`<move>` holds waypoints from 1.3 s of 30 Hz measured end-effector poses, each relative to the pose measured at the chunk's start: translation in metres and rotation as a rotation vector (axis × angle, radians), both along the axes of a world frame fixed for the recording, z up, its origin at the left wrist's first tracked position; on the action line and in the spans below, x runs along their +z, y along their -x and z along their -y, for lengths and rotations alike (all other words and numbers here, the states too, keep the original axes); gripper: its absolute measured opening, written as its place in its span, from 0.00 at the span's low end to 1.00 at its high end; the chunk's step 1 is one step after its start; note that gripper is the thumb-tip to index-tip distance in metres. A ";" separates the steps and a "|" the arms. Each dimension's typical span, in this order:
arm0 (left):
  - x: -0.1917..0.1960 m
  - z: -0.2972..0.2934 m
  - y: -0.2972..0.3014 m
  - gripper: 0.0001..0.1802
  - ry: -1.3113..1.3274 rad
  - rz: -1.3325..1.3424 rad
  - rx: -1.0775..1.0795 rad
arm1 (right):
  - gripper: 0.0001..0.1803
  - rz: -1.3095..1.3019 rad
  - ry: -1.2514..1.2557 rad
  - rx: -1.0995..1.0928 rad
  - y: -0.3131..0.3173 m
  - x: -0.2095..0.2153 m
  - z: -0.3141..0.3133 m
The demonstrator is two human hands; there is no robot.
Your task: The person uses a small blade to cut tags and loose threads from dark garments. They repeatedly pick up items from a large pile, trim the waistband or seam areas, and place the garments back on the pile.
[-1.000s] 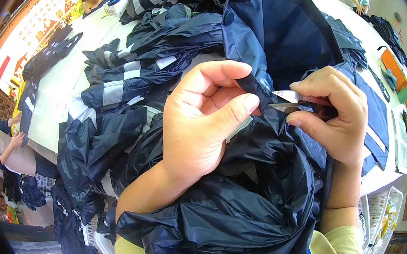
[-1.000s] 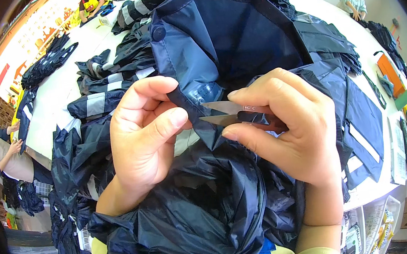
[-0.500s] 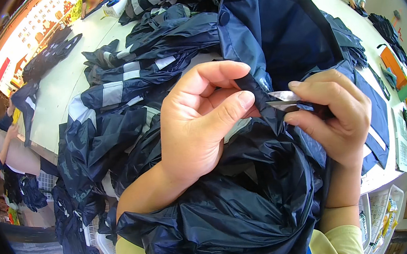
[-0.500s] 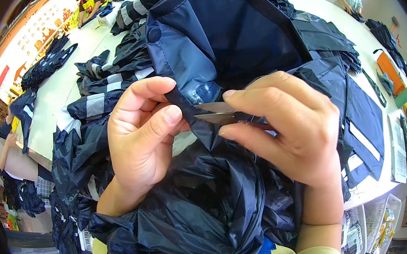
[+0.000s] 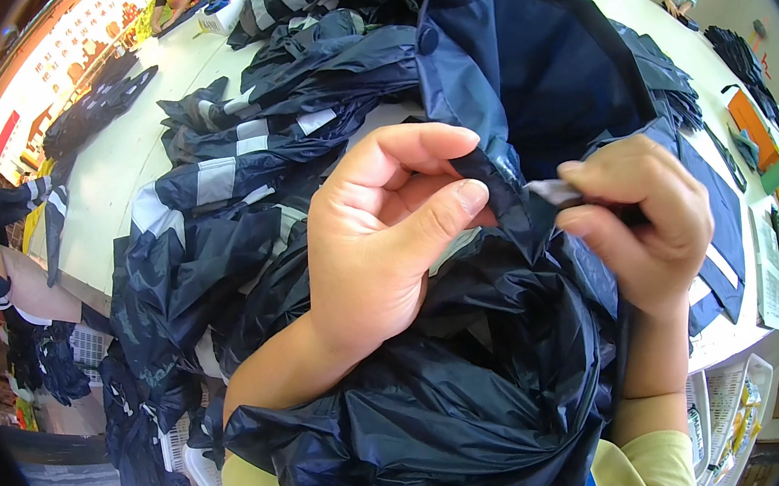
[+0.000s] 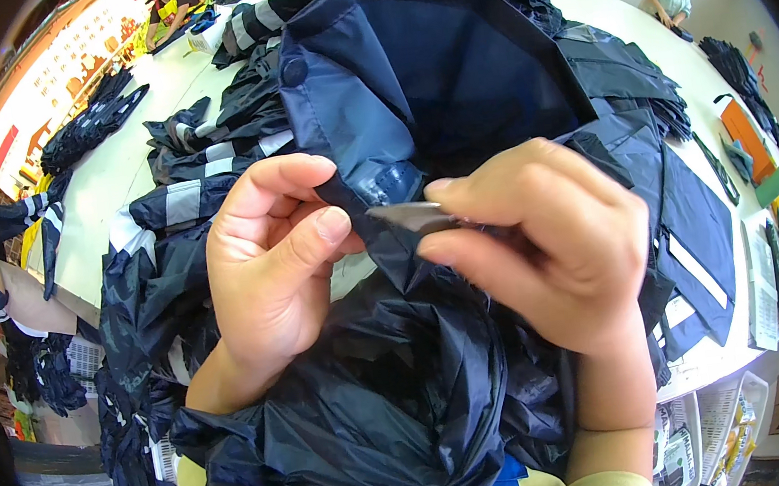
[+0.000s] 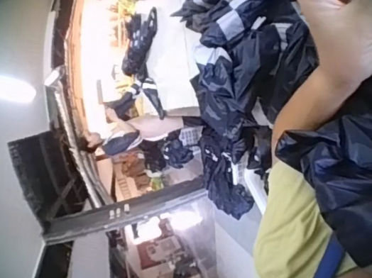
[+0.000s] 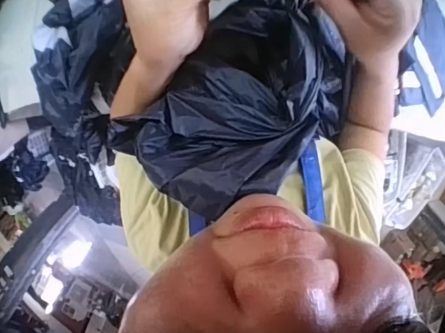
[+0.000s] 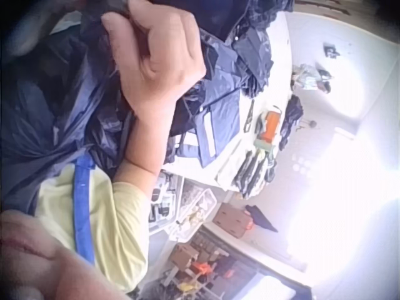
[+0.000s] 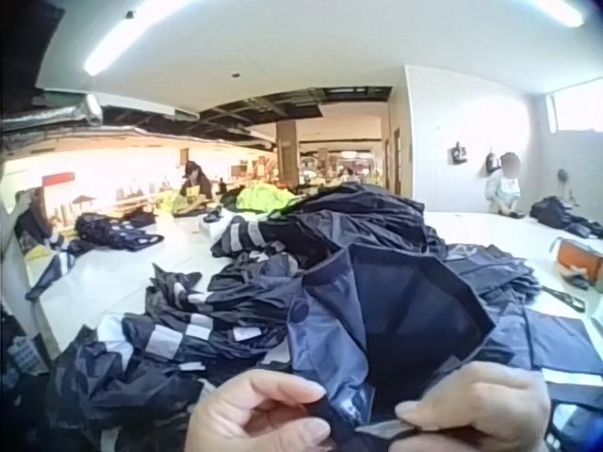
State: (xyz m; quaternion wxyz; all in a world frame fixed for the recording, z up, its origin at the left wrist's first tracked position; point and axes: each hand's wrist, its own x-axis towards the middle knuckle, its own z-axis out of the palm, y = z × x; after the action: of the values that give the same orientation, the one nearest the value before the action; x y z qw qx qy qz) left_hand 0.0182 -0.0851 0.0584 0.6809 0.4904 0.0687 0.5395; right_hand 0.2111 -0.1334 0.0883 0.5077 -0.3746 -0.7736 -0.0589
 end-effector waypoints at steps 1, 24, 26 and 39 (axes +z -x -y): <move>0.001 0.000 0.000 0.15 0.022 0.017 -0.010 | 0.18 -0.049 0.069 -0.022 0.000 0.001 0.004; -0.005 0.001 -0.001 0.16 -0.134 -0.021 0.118 | 0.14 -0.104 0.176 0.010 0.010 0.000 0.004; -0.003 0.003 0.000 0.16 -0.125 -0.030 0.128 | 0.13 -0.129 0.189 0.047 0.008 -0.002 0.001; 0.050 -0.080 0.327 0.18 -0.052 -0.796 1.100 | 0.14 -0.549 0.341 -0.322 -0.089 -0.009 -0.027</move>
State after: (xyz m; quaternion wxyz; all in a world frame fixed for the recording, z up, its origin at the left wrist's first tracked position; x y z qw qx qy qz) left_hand -0.3084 -0.0055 0.1080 0.2182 0.5616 0.5405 0.5872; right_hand 0.3004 -0.1060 0.0796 0.6111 -0.5729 -0.5380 0.0945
